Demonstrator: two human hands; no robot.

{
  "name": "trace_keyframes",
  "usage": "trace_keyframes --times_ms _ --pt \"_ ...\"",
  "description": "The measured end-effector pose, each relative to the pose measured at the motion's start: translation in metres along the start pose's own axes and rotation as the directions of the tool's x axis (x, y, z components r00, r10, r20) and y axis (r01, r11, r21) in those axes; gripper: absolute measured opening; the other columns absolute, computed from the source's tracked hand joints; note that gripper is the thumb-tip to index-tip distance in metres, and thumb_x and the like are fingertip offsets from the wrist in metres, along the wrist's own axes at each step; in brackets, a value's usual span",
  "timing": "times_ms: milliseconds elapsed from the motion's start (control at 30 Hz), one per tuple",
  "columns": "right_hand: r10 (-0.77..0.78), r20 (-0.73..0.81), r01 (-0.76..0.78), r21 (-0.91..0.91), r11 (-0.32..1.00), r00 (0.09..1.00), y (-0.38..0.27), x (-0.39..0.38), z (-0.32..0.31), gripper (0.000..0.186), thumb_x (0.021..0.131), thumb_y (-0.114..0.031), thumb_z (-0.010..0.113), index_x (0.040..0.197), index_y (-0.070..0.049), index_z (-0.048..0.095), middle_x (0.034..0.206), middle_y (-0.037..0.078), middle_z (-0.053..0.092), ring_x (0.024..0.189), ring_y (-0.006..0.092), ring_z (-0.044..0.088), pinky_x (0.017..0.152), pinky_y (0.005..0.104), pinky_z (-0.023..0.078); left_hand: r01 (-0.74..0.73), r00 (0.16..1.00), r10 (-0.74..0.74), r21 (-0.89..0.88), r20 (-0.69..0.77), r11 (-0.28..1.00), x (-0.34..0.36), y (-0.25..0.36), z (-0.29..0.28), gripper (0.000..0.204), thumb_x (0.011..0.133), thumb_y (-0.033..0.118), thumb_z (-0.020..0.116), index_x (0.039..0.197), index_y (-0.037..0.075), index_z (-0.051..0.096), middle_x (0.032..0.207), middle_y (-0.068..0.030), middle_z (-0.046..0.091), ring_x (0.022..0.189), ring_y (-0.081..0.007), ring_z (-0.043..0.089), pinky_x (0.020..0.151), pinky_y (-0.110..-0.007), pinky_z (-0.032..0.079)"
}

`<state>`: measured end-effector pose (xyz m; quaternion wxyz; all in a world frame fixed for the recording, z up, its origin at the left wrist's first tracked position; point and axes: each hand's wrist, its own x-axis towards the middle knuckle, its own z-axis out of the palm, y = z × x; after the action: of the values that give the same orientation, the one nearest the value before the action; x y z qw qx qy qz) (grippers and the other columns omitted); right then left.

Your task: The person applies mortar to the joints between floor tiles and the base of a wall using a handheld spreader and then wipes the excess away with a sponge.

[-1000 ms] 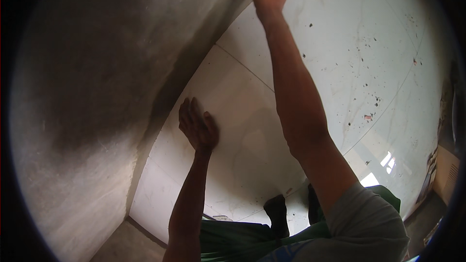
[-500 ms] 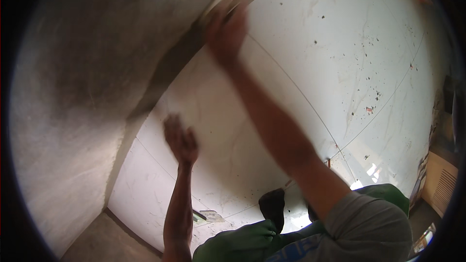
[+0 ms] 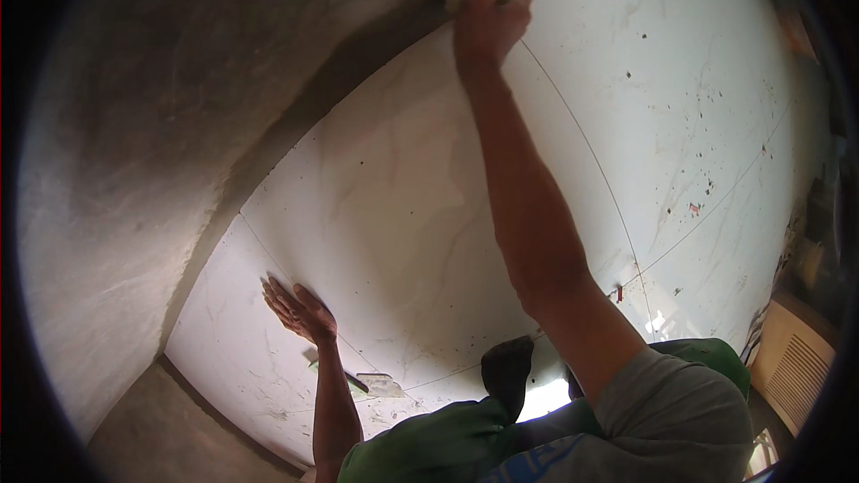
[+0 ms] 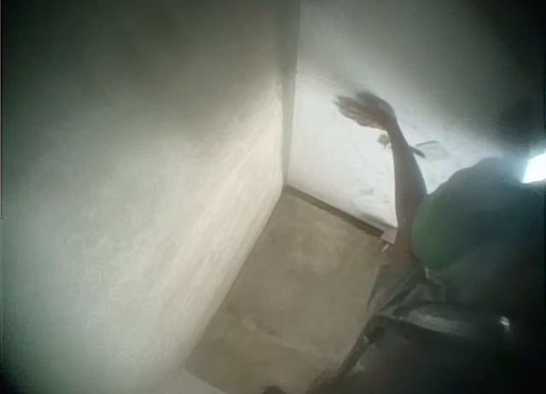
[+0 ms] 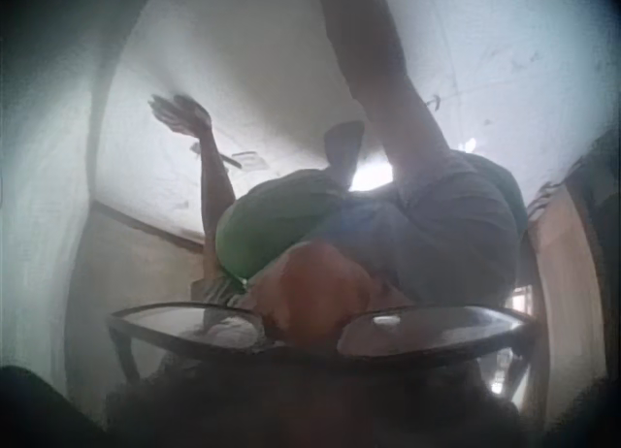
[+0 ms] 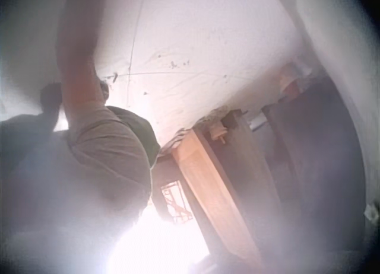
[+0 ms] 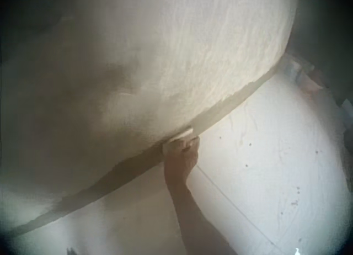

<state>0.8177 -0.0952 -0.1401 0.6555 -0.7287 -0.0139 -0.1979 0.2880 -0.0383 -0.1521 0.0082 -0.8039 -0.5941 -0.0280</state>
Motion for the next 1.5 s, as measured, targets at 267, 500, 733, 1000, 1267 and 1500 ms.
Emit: trace_keyframes --times_ms 267,500,733,1000,1267,1500 --pt "0.0 0.042 0.009 -0.209 0.978 0.999 -0.011 -0.135 0.024 0.054 0.103 -0.028 0.057 0.141 0.009 0.046 0.126 0.037 0.059 0.118 0.0501 0.061 0.102 0.0554 0.047 0.027 0.999 -0.027 0.003 0.033 1.0 -0.001 0.01 0.005 0.066 0.112 0.054 0.031 0.167 0.018 0.03 0.174 -0.0083 0.029 0.16 -0.0356 0.025 0.127 -0.056 0.025" --pt "0.169 0.147 -0.18 0.07 0.981 0.975 -0.046 -0.058 0.006 0.055 0.103 -0.031 0.059 0.139 0.009 0.048 0.122 0.033 0.062 0.117 0.0484 0.062 0.103 0.0529 0.047 0.086 0.996 -0.086 -0.004 0.015 0.996 0.005 0.0 -0.009 0.066 0.111 0.053 0.033 0.167 0.018 0.031 0.174 -0.0074 0.028 0.16 -0.0345 0.025 0.127 -0.057 0.024" --pt "-0.045 0.021 0.046 -0.074 0.996 0.999 -0.04 -0.08 0.018 0.061 0.101 -0.027 0.061 0.147 0.01 0.046 0.125 0.034 0.066 0.116 0.0428 0.068 0.098 0.0492 0.052 0.012 1.0 -0.011 0.027 -0.029 1.0 -0.001 -0.007 0.0 0.061 0.113 0.05 0.034 0.167 0.021 0.031 0.174 -0.0023 0.029 0.16 -0.0314 0.027 0.125 -0.058 0.027" --pt "-0.024 -0.016 0.023 -0.063 0.998 1.0 -0.011 -0.033 0.002 0.055 0.098 -0.023 0.058 0.14 0.012 0.051 0.097 0.026 0.074 0.091 0.0342 0.074 0.084 0.044 0.057 0.013 1.0 -0.012 0.016 -0.017 1.0 -0.001 0.005 0.002 0.061 0.113 0.049 0.036 0.166 0.021 0.033 0.173 -0.0039 0.031 0.159 -0.0317 0.029 0.124 -0.059 0.028" --pt "0.167 -0.009 -0.167 0.006 0.986 0.986 -0.029 0.001 -0.001 0.045 0.094 -0.023 0.062 0.123 0.012 0.06 0.097 0.027 0.074 0.094 0.037 0.072 0.086 0.0471 0.055 0.035 0.999 -0.034 0.031 -0.042 0.999 0.0 -0.004 -0.004 0.062 0.112 0.05 0.035 0.167 0.02 0.033 0.173 -0.0049 0.031 0.159 -0.0313 0.028 0.125 -0.058 0.028" --pt "0.075 -0.16 -0.099 -0.146 0.984 0.984 0.02 0.029 -0.007 0.041 0.093 -0.022 0.062 0.121 0.009 0.062 0.095 0.024 0.074 0.091 0.0304 0.073 0.083 0.044 0.056 -0.056 0.997 0.056 0.012 -0.046 0.998 0.0 0.001 0.002 0.063 0.113 0.05 0.035 0.166 0.018 0.033 0.171 -0.0104 0.033 0.158 -0.0331 0.03 0.124 -0.058 0.03"
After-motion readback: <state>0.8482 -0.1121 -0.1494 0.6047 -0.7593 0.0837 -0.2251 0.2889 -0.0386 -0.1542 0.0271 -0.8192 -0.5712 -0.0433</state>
